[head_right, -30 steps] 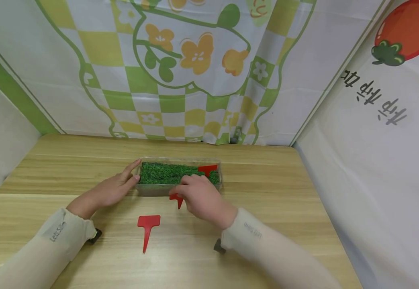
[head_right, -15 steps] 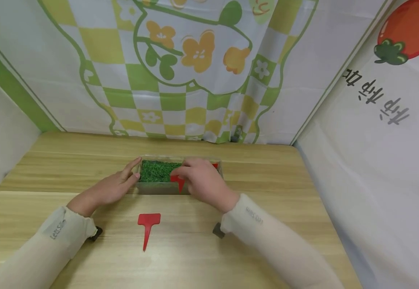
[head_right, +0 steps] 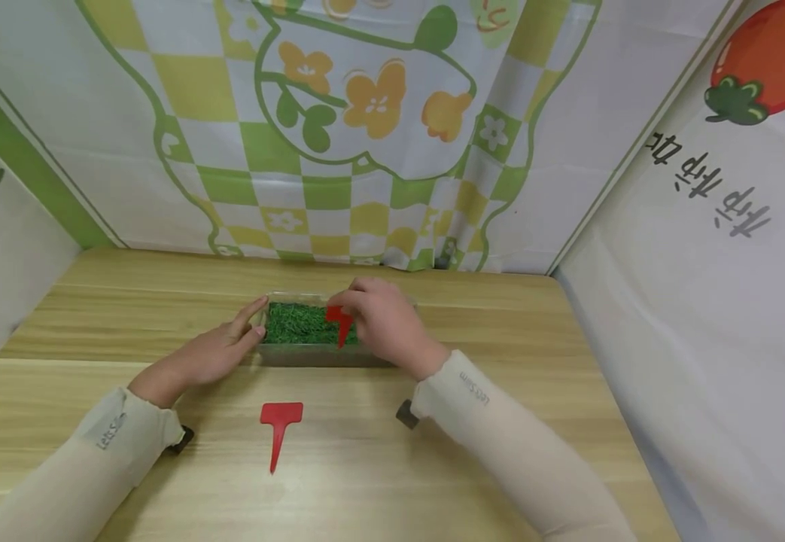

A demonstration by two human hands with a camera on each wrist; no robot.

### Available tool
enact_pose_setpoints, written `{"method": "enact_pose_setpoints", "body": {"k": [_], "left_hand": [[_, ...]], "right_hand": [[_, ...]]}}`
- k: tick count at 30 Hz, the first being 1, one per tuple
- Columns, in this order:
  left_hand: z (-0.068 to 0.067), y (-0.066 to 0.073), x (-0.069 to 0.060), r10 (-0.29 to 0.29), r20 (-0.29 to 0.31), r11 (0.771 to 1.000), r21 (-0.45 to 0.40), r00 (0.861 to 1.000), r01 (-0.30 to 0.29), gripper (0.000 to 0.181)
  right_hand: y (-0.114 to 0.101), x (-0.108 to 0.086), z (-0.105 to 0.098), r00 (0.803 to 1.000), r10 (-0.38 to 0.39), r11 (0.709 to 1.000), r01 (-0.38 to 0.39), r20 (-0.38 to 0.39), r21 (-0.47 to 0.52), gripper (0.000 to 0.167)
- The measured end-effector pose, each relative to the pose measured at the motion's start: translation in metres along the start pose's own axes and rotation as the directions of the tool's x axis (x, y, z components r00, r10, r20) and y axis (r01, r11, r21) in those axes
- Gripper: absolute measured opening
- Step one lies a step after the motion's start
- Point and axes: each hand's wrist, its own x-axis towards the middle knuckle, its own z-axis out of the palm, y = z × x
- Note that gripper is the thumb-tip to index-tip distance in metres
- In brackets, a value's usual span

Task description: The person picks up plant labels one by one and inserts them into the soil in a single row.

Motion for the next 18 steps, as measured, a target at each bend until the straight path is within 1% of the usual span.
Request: {"method": "enact_pose_setpoints", "body": {"k": [7, 14, 18], "left_hand": [[-0.0001, 0.0014, -0.001, -0.003, 0.0, 1.0, 0.003, 1.0, 0.003, 0.065], [-0.0007, 0.003, -0.0021, -0.009, 0.002, 1.0, 0.01, 1.0, 0.009, 0.064], [-0.0008, 0.002, -0.0019, -0.007, 0.0, 1.0, 0.01, 1.0, 0.007, 0.064]], "right_hand": [[0.0035, 0.0025, -0.0024, 0.998, 0.063, 0.998, -0.063, 0.017, 0.027, 0.036], [0.0054, 0.0042, -0.0055, 0.997, 0.072, 0.997, -0.072, 0.017, 0.038, 0.035], [0.0071, 0.0058, -0.0064, 0.997, 0.076, 0.997, -0.076, 0.011, 0.024, 0.035]]}}
